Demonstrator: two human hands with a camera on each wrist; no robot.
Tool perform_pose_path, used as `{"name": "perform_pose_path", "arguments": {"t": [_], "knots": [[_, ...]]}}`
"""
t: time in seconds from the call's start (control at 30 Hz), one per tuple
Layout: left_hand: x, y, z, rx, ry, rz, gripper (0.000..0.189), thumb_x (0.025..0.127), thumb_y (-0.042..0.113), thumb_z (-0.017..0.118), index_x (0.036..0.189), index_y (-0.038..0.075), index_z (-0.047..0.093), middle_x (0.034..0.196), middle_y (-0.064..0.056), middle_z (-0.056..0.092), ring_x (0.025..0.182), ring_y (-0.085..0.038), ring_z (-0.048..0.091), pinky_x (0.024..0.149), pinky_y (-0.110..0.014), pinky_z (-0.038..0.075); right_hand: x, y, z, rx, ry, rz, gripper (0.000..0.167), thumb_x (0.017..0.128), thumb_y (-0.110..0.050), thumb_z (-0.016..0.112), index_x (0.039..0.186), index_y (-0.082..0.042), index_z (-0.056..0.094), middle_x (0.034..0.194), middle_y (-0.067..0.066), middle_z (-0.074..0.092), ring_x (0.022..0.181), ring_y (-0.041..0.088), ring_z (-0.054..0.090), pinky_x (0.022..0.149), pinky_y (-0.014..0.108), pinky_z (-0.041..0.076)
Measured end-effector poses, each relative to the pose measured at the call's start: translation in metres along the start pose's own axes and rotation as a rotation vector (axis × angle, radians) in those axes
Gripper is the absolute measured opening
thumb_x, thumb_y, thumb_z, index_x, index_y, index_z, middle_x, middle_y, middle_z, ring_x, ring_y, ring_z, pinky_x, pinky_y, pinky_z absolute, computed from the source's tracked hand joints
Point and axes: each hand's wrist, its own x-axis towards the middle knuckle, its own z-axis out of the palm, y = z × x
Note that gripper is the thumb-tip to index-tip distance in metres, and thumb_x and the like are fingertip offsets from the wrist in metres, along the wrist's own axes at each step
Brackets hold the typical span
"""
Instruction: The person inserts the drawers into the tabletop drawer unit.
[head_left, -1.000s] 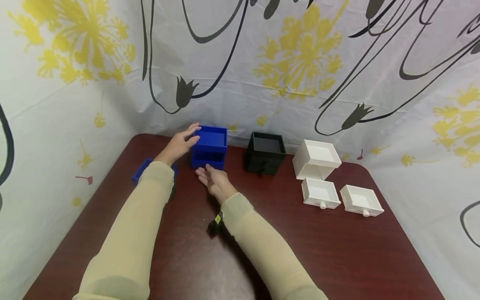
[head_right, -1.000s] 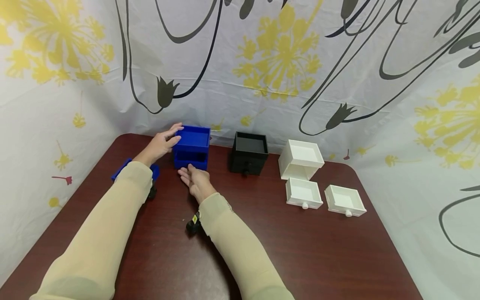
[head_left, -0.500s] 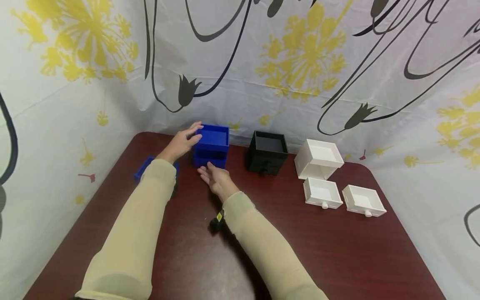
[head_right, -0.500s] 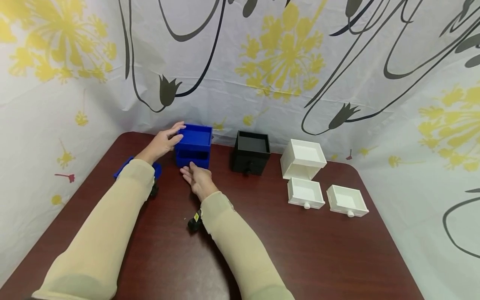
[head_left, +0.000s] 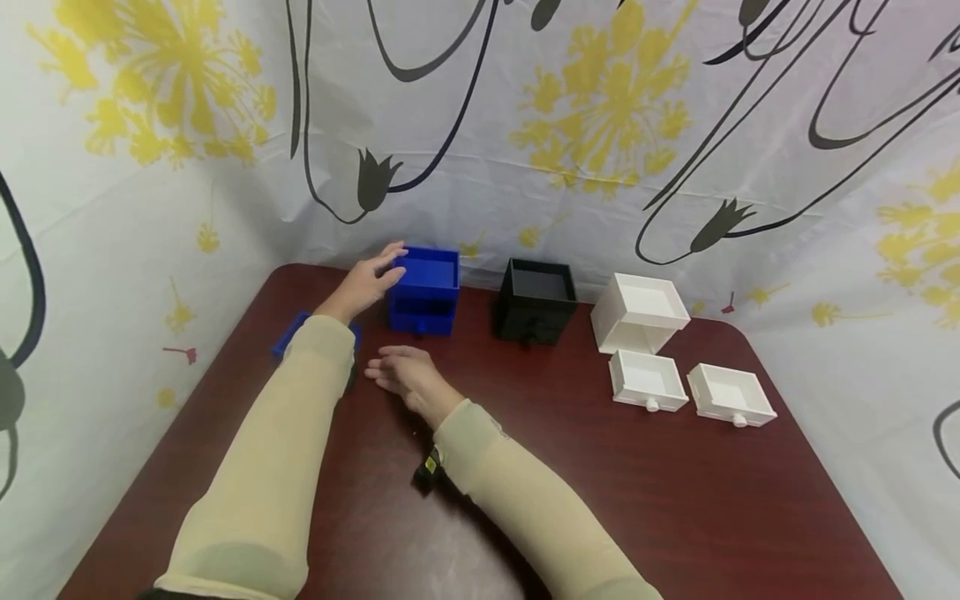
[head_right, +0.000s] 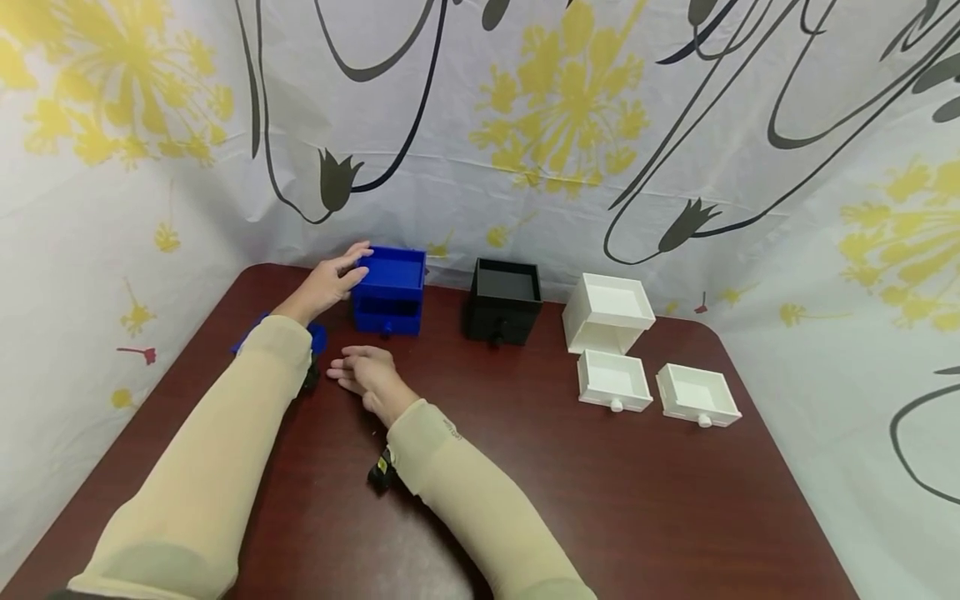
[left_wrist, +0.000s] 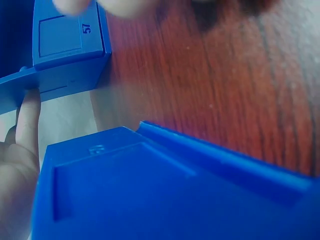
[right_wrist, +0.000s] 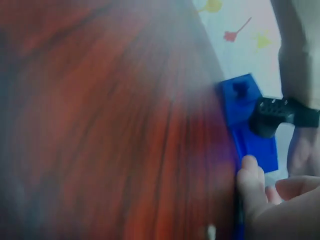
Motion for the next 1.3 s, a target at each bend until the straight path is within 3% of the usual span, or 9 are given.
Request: {"name": "perform_pose_path", "arguments": {"t": [0.13,0.27,0.4,0.53,0.67,0.87,0.97,1.17,1.3], "knots": [[-0.001,0.0,0.0,-0.007,-0.001,-0.014,0.052,0.107,0.036,0.052,0.156,0.019,0.044,0.166,0.009,0.026,0.15,-0.028,0.029,0.108,-0.053,0.039,0.008,-0.002,-0.002,-0.024,-0.041,-0.019,0.038,0.103,0.002,0.048,0.139,-0.002,0.059,0.115,0.018,0.072,0.106,0.026,0.072,0.085,0.032,0.057],[0.001,0.0,0.001,-0.009,0.003,-0.01,0.053,0.107,0.04,0.052,0.156,0.02,0.045,0.166,0.01,0.026,0.147,-0.03,0.034,0.106,-0.052,0.041,0.014,-0.008,-0.003,-0.103,-0.098,-0.068,0.04,0.104,0.001,0.047,0.142,-0.006,0.058,0.115,0.018,0.072,0.106,0.027,0.072,0.092,0.037,0.056],[0.002,0.008,0.003,-0.039,-0.016,0.003,0.054,0.107,0.038,0.052,0.156,0.018,0.044,0.166,0.009,0.026,0.139,-0.032,0.044,0.1,-0.051,0.045,0.017,-0.013,-0.003,-0.205,-0.154,-0.129,0.041,0.104,0.001,0.049,0.141,-0.011,0.061,0.107,0.013,0.074,0.095,0.023,0.074,0.093,0.04,0.056],[0.007,0.013,0.009,-0.049,-0.032,0.012,0.053,0.107,0.038,0.051,0.156,0.018,0.044,0.166,0.01,0.025,0.143,-0.03,0.04,0.102,-0.052,0.045,0.017,-0.014,-0.002,-0.266,-0.187,-0.155,0.043,0.104,0.0,0.052,0.143,-0.015,0.061,0.108,0.01,0.071,0.083,0.016,0.069,0.088,0.037,0.058],[0.01,0.01,0.015,-0.027,-0.049,0.004,0.054,0.106,0.044,0.051,0.156,0.022,0.045,0.166,0.014,0.024,0.148,-0.025,0.034,0.103,-0.051,0.046,0.016,-0.01,-0.004,-0.252,-0.181,-0.131,0.044,0.104,-0.001,0.053,0.144,-0.017,0.06,0.109,0.009,0.069,0.08,0.014,0.066,0.085,0.036,0.058],[0.01,0.015,0.012,-0.005,-0.113,-0.024,0.057,0.107,0.04,0.052,0.158,0.018,0.041,0.168,0.008,0.02,0.142,-0.032,0.043,0.097,-0.054,0.051,0.02,-0.001,-0.01,-0.157,-0.147,-0.108,0.044,0.101,0.003,0.053,0.142,-0.012,0.061,0.097,0.01,0.07,0.079,0.016,0.07,0.085,0.037,0.059],[0.012,0.02,0.007,0.062,-0.15,-0.044,0.06,0.106,0.041,0.053,0.159,0.018,0.038,0.169,0.005,0.018,0.141,-0.034,0.044,0.097,-0.053,0.052,0.02,0.001,-0.012,-0.139,-0.139,-0.084,0.042,0.102,0.002,0.052,0.142,-0.008,0.059,0.1,0.011,0.072,0.085,0.019,0.073,0.086,0.036,0.059],[0.015,0.028,-0.007,0.29,-0.192,-0.049,0.065,0.103,0.049,0.055,0.158,0.018,0.04,0.168,0.001,0.022,0.148,-0.033,0.033,0.117,-0.052,0.029,0.011,0.002,-0.011,-0.152,-0.125,-0.017,0.034,0.104,0.001,0.049,0.135,0.0,0.06,0.106,0.015,0.074,0.098,0.023,0.074,0.084,0.031,0.058],[0.015,0.033,-0.017,0.297,-0.24,-0.084,0.067,0.103,0.044,0.058,0.158,0.013,0.038,0.169,-0.001,0.018,0.133,-0.036,0.053,0.11,-0.049,0.041,0.002,0.005,-0.005,-0.196,-0.137,0.012,0.028,0.102,0.002,0.051,0.128,0.006,0.063,0.103,0.015,0.075,0.094,0.022,0.075,0.081,0.029,0.059]]}}
